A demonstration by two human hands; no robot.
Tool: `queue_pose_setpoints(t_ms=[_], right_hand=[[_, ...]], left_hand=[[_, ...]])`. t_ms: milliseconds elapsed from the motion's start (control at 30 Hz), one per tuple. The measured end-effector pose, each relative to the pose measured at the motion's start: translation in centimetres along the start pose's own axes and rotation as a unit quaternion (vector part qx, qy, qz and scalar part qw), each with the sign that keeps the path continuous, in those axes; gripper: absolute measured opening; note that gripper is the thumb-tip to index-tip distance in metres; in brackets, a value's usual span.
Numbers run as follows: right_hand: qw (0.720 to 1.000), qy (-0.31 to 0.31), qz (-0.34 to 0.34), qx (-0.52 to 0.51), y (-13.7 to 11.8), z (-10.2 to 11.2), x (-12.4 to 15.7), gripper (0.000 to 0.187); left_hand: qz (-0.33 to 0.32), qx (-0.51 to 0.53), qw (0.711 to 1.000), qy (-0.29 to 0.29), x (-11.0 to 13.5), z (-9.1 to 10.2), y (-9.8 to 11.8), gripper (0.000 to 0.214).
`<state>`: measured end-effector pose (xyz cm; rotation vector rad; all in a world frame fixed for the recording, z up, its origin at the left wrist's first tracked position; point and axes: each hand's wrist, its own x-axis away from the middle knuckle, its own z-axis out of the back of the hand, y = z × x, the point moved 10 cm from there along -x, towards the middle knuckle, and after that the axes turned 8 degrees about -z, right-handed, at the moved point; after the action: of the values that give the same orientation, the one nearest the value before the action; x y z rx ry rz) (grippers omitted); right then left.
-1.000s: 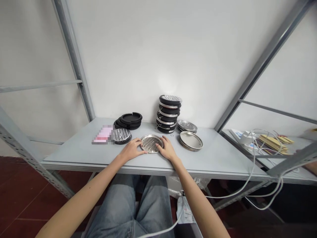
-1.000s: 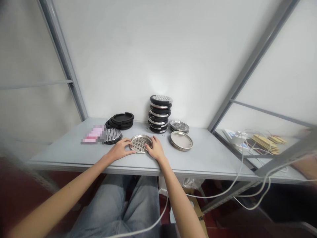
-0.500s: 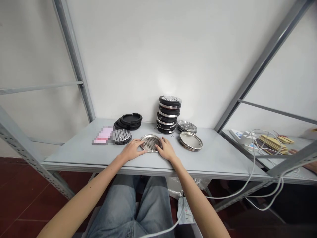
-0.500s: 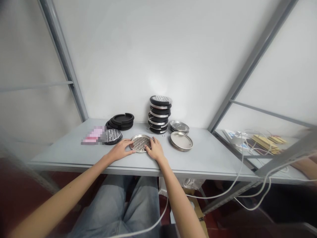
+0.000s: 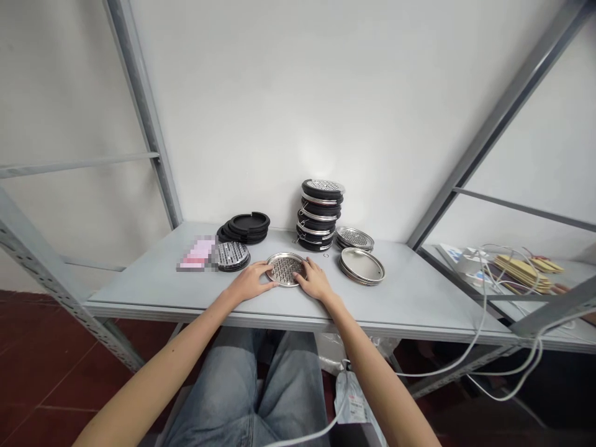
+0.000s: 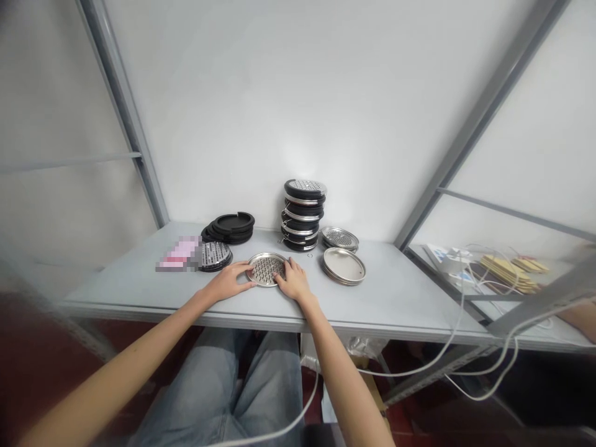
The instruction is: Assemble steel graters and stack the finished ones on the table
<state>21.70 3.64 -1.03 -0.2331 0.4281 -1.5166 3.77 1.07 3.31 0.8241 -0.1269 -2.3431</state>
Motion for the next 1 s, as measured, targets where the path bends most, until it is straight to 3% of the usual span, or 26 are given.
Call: queue_pose_setpoints(t_ms=[400, 1000], right_hand=[[0.998, -0.008, -0.004, -0.054, 0.7, 0.4, -0.9, 0.061], [0.999, 0.020, 0.030, -0.019, -1.1, 1.7, 0.1, 0.048]], left_hand=[[-0.006, 0.015, 1.000, 0.008, 0.0, -0.8, -1.1, 0.048], [-0.015, 0.023, 1.000, 0.015, -0.1, -0.5, -0.9, 0.049]])
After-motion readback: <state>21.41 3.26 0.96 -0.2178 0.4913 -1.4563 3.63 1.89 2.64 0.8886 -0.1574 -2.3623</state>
